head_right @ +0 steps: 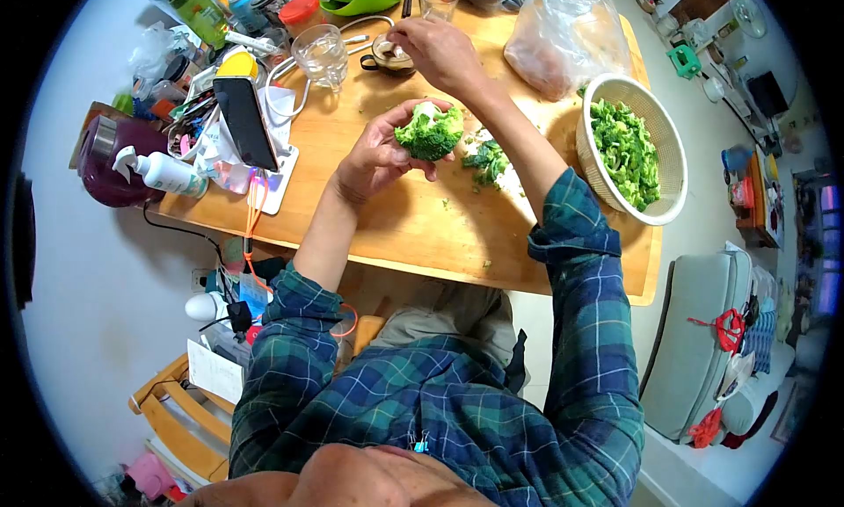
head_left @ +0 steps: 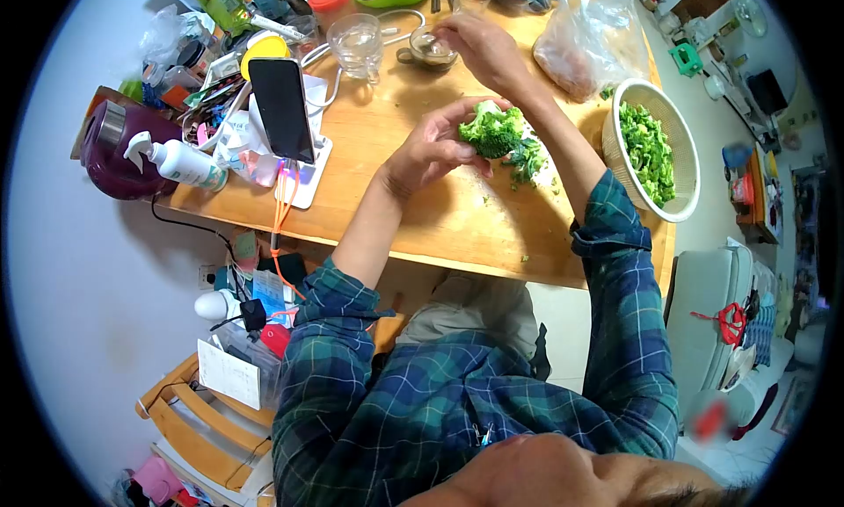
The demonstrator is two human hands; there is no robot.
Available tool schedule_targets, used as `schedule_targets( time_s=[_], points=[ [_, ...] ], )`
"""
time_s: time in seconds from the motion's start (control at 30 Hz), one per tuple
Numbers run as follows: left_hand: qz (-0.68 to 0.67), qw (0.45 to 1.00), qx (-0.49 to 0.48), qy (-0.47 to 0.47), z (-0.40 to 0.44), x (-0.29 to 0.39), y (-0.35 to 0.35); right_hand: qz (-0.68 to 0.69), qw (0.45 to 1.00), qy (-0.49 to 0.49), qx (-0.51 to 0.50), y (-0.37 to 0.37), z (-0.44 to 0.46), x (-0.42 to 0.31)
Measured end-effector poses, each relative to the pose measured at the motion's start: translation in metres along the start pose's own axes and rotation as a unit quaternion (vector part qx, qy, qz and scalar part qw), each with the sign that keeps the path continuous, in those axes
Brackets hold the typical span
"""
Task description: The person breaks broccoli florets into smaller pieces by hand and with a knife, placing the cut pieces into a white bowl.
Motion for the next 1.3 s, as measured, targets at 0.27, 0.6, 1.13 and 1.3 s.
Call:
schedule_targets(
  time_s=[0.27, 0.6, 1.13, 1.3],
  points=[
    [0.01, 1.0, -0.006, 0.007, 0.0, -0.004, 0.001, -0.049, 0.998, 0.045, -0.022, -0.012, -0.001, 0.008],
    [0.026, 1.0, 0.001, 0.005, 0.001, -0.004, 0.0, -0.068, 0.997, 0.014, 0.012, -0.002, -0.006, 0.005],
    [0.025, 1.0, -0.01, -0.004, -0.003, -0.003, 0.008, -0.068, 0.992, -0.068, 0.078, -0.053, -0.074, -0.025],
    [0.024, 1.0, -0.017, -0.003, -0.003, -0.006, 0.006, -0.063, 0.99, -0.056, 0.111, -0.061, -0.076, -0.023]
  ],
)
Point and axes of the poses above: each hand's wrist, its own z-axis towards the middle knuckle, its own y-axis out of the palm, x = y × z, the point moved 9 cm from there along z, towards the middle knuckle, and after that the axes turned 12 degrees about -z, right-handed, at the moved point
